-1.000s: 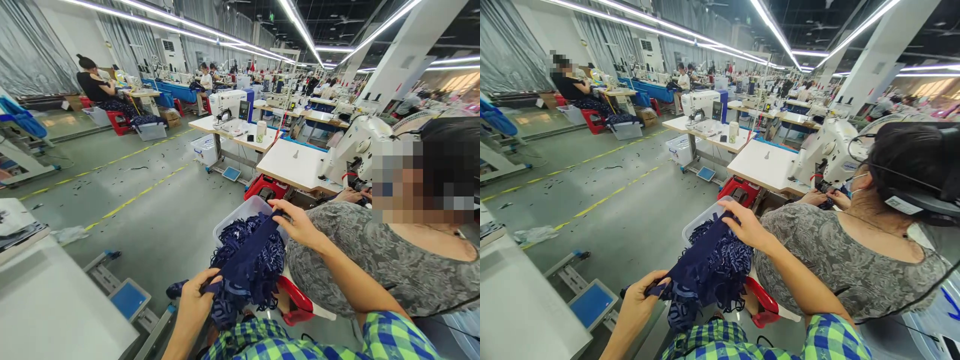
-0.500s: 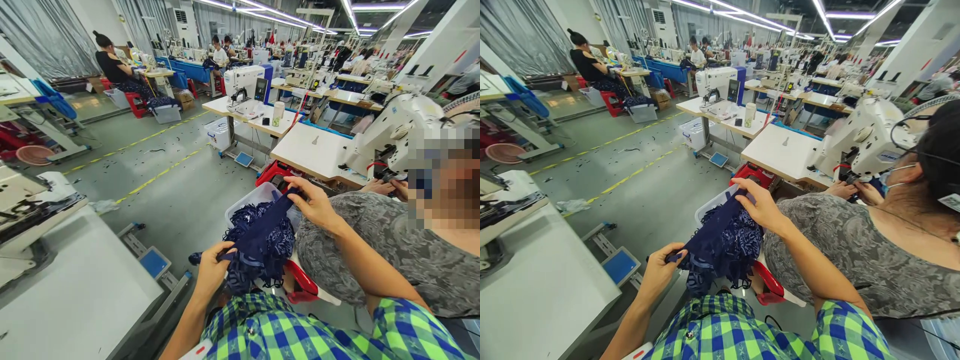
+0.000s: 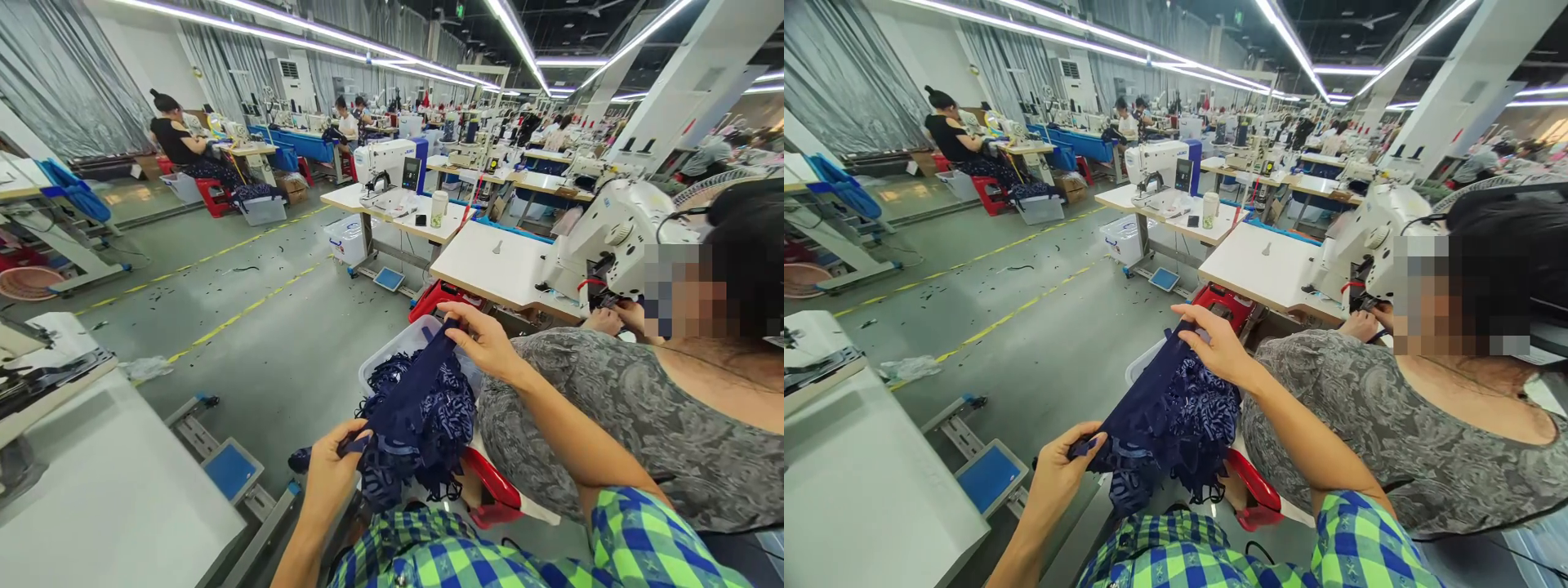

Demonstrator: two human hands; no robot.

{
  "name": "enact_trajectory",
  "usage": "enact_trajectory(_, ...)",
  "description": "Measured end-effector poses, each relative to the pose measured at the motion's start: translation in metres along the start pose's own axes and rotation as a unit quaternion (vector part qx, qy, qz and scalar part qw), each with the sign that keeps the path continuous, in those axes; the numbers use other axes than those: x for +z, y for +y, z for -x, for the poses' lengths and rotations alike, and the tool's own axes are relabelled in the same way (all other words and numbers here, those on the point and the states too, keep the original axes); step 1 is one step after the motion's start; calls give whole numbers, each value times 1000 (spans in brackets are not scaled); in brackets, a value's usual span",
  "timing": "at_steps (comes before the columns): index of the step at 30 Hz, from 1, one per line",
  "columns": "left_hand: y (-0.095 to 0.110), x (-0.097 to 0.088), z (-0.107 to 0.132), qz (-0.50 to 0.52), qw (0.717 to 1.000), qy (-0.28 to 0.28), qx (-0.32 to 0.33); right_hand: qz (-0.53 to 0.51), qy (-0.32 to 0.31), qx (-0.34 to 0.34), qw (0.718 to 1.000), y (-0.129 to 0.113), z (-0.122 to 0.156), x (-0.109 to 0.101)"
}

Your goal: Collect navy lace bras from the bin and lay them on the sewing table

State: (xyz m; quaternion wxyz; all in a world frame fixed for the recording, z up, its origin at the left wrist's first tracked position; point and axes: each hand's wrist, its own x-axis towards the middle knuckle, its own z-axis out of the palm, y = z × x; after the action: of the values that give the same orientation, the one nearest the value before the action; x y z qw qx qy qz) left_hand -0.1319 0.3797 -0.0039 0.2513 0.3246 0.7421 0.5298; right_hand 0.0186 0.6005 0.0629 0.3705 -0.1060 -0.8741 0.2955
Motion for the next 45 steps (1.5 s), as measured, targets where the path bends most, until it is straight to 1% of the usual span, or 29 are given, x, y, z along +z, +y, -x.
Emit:
enact_trajectory(4, -5, -2, -3, 9, 1000, 1, -1, 9, 4, -22, 1000, -1, -2, 0)
enact_trajectory(8, -8, -2, -5, 13, 1000, 6, 7, 6, 7, -26, 1000, -4, -3, -2)
enact_trajectory(10, -9, -1, -5, 10, 1000, 5, 11, 0, 3, -21, 1000, -5, -2, -2)
enact_trajectory(14, -4, 0, -3, 22, 1000, -1, -8, -19, -1, -8, 1000, -5, -2, -2)
enact_trajectory(17, 1, -1, 0, 29, 999, 5, -18, -22, 2, -5, 1000, -6, -2, -3)
enact_trajectory(20, 5, 0, 2, 23, 1000, 13, -15, -19, -2, 5, 1000, -6, -2, -4)
enact_trajectory(26, 3, 5, 7, 18, 1000, 6, -11, -27, 4, 24, 999, -5, 0, -5)
enact_trajectory(29, 1, 8, 9, 23, 999, 9, -25, -26, 9, 19, 999, -5, -2, -5)
enact_trajectory(32, 3, 10, 11, 34, 998, 4, -52, -42, 14, 27, 999, -3, -5, -4)
enact_trajectory(37, 7, 11, 16, 81, 991, -21, -101, -81, 37, 75, 993, 0, -13, 5)
enact_trajectory(41, 3, 12, 17, 118, 984, -42, -130, -133, 57, 105, 984, 5, -24, 18)
enact_trajectory(45, 0, 14, 16, 153, 978, -32, -135, -188, 61, 127, 972, 11, -32, 31)
